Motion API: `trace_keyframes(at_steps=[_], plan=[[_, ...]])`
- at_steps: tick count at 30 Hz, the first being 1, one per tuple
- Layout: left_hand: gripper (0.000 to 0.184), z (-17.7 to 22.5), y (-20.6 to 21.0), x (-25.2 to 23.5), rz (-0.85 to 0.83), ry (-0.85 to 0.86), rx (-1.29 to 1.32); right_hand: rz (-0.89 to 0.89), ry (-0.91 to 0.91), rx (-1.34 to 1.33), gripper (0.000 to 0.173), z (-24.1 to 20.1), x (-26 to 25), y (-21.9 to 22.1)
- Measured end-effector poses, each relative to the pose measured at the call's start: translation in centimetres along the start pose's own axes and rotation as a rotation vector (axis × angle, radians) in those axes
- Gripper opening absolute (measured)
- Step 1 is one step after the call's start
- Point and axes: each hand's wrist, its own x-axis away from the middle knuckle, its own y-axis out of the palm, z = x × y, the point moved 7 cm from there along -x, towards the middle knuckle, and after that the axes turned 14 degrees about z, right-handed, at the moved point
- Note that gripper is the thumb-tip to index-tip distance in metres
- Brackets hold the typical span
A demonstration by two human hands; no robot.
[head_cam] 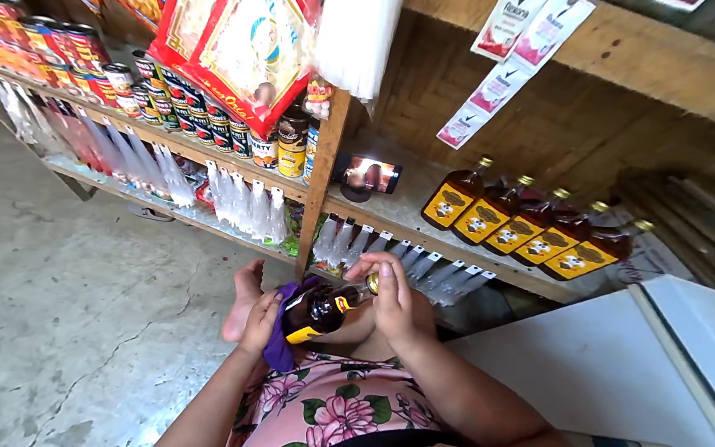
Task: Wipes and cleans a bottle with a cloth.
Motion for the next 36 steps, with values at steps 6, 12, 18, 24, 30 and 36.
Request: trace_keyframes(at_steps=[6,12,18,24,30,36], plan=[[0.038,0.2,0.3,0.2,-0.013,0.009,-0.053,0.152,0.449,-0.077,0.036,2.3,-0.6,-3.4],[0.037,0.1,0.6,0.2,-0.020,0.083,-0.085,0.551,0.712,-0.403,0.020,4.2,-0.1,-5.1],[0.035,1.0,0.1,0.9,0.066,0.101,-0.025,0.565,0.666,-0.559,0.018,3.2,-0.3,-3.9],[0.040,10.2,2.0,1.5,0.089,0.394,-0.017,0.093,0.383,-0.729,0.013,-0.6,-0.3,-1.0],[0.042,15.2,5.1,2.0,-0.017,0.495,0.040,-0.318,0.160,-0.754,0.023,-2.6,-0.3,0.3],[0.046,15.6,6.2,3.0,-0.025,0.571,-0.031,-0.350,0.201,-0.716,0.026,-1.8,-0.1,-0.2]])
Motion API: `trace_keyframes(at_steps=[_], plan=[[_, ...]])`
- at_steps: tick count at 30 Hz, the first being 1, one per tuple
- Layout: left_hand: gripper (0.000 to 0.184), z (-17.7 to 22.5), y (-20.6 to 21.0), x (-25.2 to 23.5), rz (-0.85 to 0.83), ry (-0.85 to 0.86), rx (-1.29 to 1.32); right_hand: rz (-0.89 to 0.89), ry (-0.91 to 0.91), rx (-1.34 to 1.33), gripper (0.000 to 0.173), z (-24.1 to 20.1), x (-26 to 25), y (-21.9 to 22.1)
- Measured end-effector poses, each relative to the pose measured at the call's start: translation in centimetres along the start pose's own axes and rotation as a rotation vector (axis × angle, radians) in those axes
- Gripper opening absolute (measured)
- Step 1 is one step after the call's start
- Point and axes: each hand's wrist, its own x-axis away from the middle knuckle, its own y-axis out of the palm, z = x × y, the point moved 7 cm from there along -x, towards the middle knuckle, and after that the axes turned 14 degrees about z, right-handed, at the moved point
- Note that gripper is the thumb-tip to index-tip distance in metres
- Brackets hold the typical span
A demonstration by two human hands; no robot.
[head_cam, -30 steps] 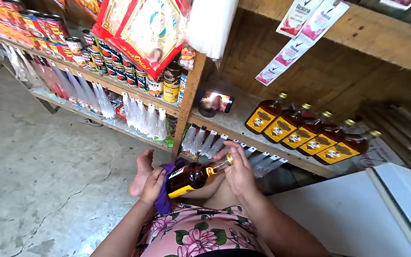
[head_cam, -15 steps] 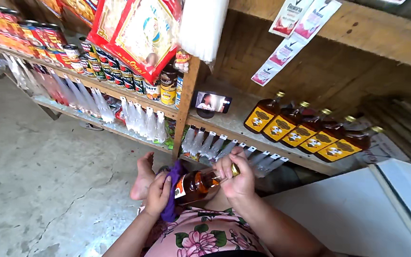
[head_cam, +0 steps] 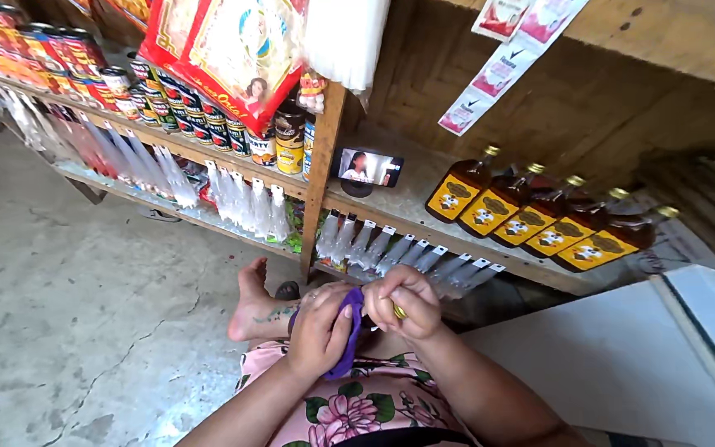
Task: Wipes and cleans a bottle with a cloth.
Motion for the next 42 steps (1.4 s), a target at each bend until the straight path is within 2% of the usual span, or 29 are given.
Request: trace_keyframes(at_steps=[4,7,11,18,22,26,28,31,35,38,42], plan=[[0.048,-1.6,-0.3,0.5,0.014,0.028,0.027,0.283,0.033,0.230,0.024,-0.4,0.1,-0.9],[0.052,-2.8,-0.9,1.2,0.027,-0.004,0.042,0.415,0.089,0.270,0.024,-0.6,0.4,-0.9],[0.059,-4.9,-1.3,3.0,0.056,-0.108,0.055,0.454,0.058,0.170,0.022,-0.4,1.3,-0.4],[0.062,-8.7,-2.3,6.0,0.081,-0.271,0.040,0.349,-0.032,0.113,0.020,-0.4,1.3,0.2],[0.059,-5.8,-1.6,2.4,0.009,-0.253,0.053,0.265,-0.156,0.155,0.022,-3.5,0.7,1.5],[0.055,-2.9,0.9,-0.2,-0.070,-0.191,0.141,0.204,-0.212,0.256,0.022,-6.9,0.5,1.5],[0.051,-2.7,2.5,-0.6,-0.061,-0.186,0.171,0.247,-0.215,0.259,0.021,-7.0,0.4,0.1],[0.049,-4.1,4.3,0.4,-0.060,-0.277,0.182,0.304,-0.205,0.237,0.022,-5.9,1.1,-2.2],[0.047,-4.1,5.1,0.4,-0.103,-0.339,0.171,0.362,-0.215,0.209,0.021,-6.0,1.7,-3.8],[0.045,-1.4,5.7,-1.0,-0.093,-0.252,0.160,0.408,-0.220,0.196,0.020,-6.2,1.9,-4.5],[0.044,3.4,6.8,-3.0,-0.200,-0.053,0.060,0.421,-0.263,0.209,0.022,-5.8,2.5,-4.1]])
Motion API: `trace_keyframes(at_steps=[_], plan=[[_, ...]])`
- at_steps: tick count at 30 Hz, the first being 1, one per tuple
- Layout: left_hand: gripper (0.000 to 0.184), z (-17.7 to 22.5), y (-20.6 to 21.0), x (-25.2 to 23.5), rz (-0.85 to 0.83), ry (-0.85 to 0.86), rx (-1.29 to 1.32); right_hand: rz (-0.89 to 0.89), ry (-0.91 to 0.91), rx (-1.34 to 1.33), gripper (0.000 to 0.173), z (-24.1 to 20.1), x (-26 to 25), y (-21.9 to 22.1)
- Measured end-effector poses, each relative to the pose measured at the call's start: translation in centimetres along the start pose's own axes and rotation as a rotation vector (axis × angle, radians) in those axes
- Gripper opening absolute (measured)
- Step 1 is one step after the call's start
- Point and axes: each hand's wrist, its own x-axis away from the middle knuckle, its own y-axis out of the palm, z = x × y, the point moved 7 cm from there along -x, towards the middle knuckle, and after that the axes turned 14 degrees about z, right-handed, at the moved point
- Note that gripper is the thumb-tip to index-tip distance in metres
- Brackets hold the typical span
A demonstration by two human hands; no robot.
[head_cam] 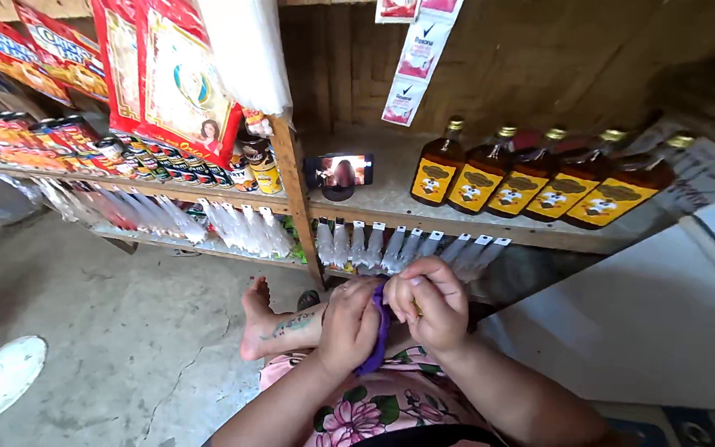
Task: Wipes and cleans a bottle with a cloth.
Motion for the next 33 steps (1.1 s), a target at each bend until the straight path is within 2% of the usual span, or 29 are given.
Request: trace_keyframes(at_steps=[2,6,17,21,24,29,33], plan=[[0.044,0.5,0.1,-0.2,-0.022,0.012,-0.038,-0.008,-0.021,0.004,0.022,0.1,0.3,0.3],[0.045,-1.6,0.0,0.7,-0.031,0.012,-0.061,-0.012,0.010,0.000,0.020,0.8,0.2,0.3],[0.051,-4.3,-1.0,3.0,0.105,-0.020,0.146,-0.031,0.031,0.039,0.021,0.7,0.0,0.2],[0.057,-6.6,-1.0,4.1,0.143,-0.140,0.126,-0.002,0.041,0.052,0.021,1.0,-0.5,0.0],[0.055,-8.4,-1.0,4.8,0.153,-0.228,0.089,0.030,0.061,0.066,0.022,1.1,-1.1,-0.2],[0.054,-11.3,-0.7,6.1,0.049,-0.424,0.083,0.103,0.101,0.065,0.021,1.3,-1.7,-1.2],[0.053,-13.2,-0.6,7.0,-0.038,-0.535,0.110,0.093,0.099,0.060,0.021,1.3,-1.5,-1.3]])
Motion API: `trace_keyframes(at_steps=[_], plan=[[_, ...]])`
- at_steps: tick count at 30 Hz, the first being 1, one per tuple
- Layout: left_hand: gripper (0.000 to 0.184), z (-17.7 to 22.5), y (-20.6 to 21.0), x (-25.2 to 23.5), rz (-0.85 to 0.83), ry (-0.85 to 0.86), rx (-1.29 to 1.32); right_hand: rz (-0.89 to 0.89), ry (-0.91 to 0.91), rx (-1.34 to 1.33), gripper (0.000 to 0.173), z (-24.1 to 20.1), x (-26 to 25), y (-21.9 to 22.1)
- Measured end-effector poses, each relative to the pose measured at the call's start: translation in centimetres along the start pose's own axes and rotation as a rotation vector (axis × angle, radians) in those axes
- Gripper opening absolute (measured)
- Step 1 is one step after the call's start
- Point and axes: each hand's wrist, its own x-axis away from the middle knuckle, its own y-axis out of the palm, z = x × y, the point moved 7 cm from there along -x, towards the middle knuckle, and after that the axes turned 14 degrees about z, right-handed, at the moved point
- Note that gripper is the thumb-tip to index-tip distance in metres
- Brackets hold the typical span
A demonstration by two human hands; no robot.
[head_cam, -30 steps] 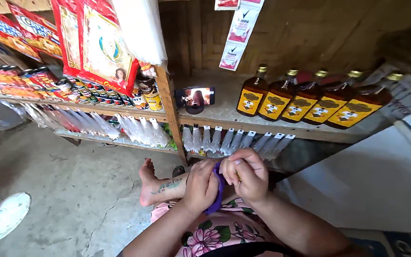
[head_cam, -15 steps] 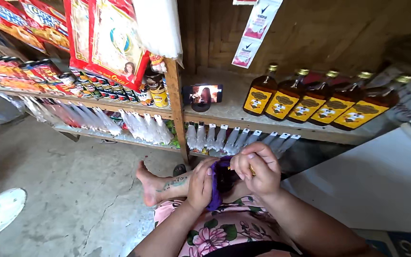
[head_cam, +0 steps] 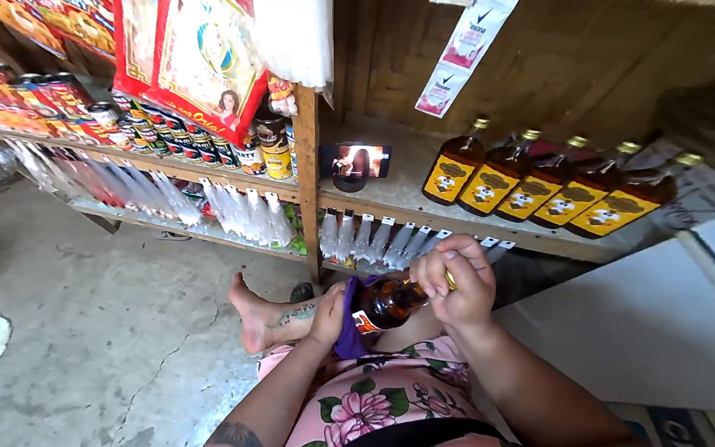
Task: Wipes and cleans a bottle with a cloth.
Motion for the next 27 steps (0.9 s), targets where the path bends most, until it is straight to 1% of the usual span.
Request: trace_keyframes(at_steps=[5,10,19,22,27], plan=[[0.054,-1.2,-0.4,-0.4,-0.077,-0.050,-0.015,-0.085,-0.036,-0.001,0.021,-0.3,1.0,1.2],[0.054,-1.7,-0.6,-0.6,-0.096,-0.043,-0.031,-0.172,-0.068,0.024,0.021,-0.4,2.0,2.2],[0.046,-2.2,-0.9,-1.2,-0.095,-0.042,-0.012,-0.149,-0.056,0.007,0.020,-0.3,1.8,2.4],[0.045,-2.4,-0.9,-1.3,-0.094,-0.064,-0.018,-0.159,-0.046,0.002,0.019,-0.2,1.6,2.6],[0.045,-2.2,-1.1,-1.5,-0.100,-0.048,-0.029,-0.169,-0.042,0.002,0.019,-0.1,1.5,2.7]])
